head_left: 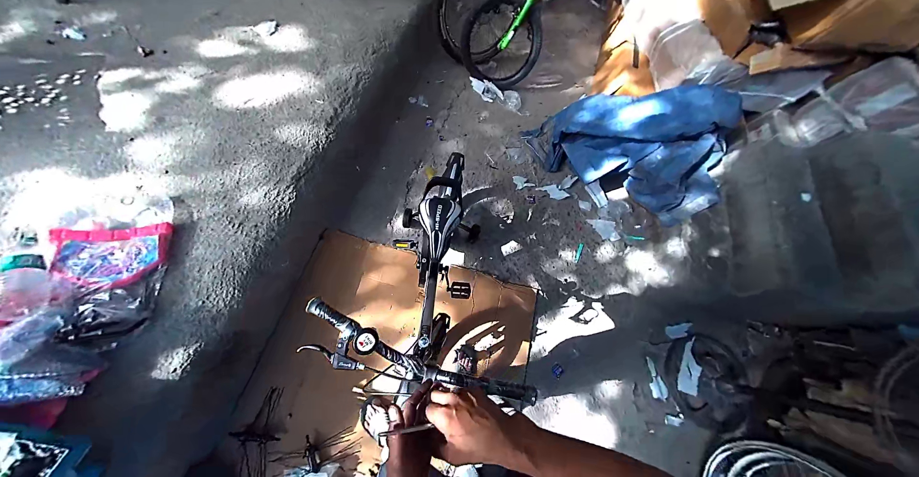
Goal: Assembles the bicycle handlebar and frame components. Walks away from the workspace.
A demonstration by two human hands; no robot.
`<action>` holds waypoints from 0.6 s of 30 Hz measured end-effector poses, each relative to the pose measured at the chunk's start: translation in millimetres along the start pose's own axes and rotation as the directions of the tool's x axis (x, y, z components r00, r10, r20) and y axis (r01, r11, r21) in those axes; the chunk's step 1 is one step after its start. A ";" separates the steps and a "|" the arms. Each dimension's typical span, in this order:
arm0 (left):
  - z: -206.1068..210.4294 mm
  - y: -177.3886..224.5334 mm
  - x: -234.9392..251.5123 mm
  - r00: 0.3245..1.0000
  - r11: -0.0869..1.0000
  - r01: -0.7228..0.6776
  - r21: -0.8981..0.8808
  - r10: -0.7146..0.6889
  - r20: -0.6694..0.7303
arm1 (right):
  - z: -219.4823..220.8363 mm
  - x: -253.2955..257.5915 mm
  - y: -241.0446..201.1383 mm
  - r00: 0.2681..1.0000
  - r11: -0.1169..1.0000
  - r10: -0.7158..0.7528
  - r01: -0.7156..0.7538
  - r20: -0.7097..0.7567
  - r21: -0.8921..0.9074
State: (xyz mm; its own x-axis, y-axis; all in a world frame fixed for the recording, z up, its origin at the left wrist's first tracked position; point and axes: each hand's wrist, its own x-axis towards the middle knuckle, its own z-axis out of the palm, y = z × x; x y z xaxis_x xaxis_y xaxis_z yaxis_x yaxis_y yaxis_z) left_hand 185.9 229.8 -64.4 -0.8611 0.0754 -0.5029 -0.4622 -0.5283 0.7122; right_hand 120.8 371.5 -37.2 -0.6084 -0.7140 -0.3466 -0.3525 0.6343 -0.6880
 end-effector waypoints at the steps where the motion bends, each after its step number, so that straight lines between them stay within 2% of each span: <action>1: 5.4 0.5 -0.6 1.000 0.999 0.016 0.040 -0.015 -0.022 | -1.5 -1.4 3.6 1.000 1.000 0.017 -0.017 0.011 0.023; 3: 12.2 6.1 -3.1 0.994 0.969 0.085 0.233 -0.066 -0.088 | -14.2 -2.5 15.1 0.992 0.984 0.119 -0.123 0.035 0.132; 6: 10.1 10.1 -1.7 0.985 0.791 0.095 0.604 0.015 -0.174 | -45.7 -12.7 63.5 0.919 0.875 0.393 -0.358 -0.045 0.324; 8: -2.7 7.2 -3.0 0.978 0.586 0.076 0.807 0.113 -0.175 | -62.6 -25.6 115.7 0.810 0.750 0.582 -0.499 -0.075 0.435; 10: -13.4 4.6 -0.2 0.970 0.305 0.020 0.952 0.224 -0.092 | -48.9 -40.5 181.4 0.726 0.655 0.679 -0.532 -0.109 0.537; 11: -16.6 4.7 1.3 0.969 0.182 -0.013 0.983 0.245 -0.033 | -30.5 -48.5 209.5 0.707 0.595 0.703 -0.519 -0.083 0.614; 13: -22.1 4.2 10.0 0.967 0.031 -0.081 0.996 0.245 0.071 | 14.6 -58.3 239.3 0.715 0.399 0.698 -0.430 0.035 0.810; 15: -26.0 4.2 24.4 0.970 -0.020 -0.116 0.993 0.213 0.118 | 55.3 -53.9 234.7 0.805 0.212 0.576 -0.319 0.146 0.924; 16: -25.6 5.2 31.2 0.978 -0.006 -0.103 0.995 0.179 0.103 | 71.8 -46.7 221.3 0.850 0.164 0.504 -0.265 0.150 0.950; 17: -24.5 5.8 37.8 0.987 0.012 -0.074 0.997 0.144 0.071 | 73.5 -38.6 199.5 0.861 0.182 0.480 -0.287 0.169 0.941; 18: -23.1 6.3 44.8 0.995 0.032 -0.029 0.999 0.101 0.026 | 53.6 -33.1 163.9 0.791 0.195 0.561 -0.412 0.244 0.890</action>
State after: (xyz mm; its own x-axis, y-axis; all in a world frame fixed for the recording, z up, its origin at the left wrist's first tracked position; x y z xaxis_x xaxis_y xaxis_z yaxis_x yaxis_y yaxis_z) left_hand 149.3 210.3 -93.7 -0.9084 0.0434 -0.4158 -0.2018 0.8256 0.5270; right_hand 121.3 483.2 -172.7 -0.5059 -0.2816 -0.8153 0.8147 0.1546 -0.5589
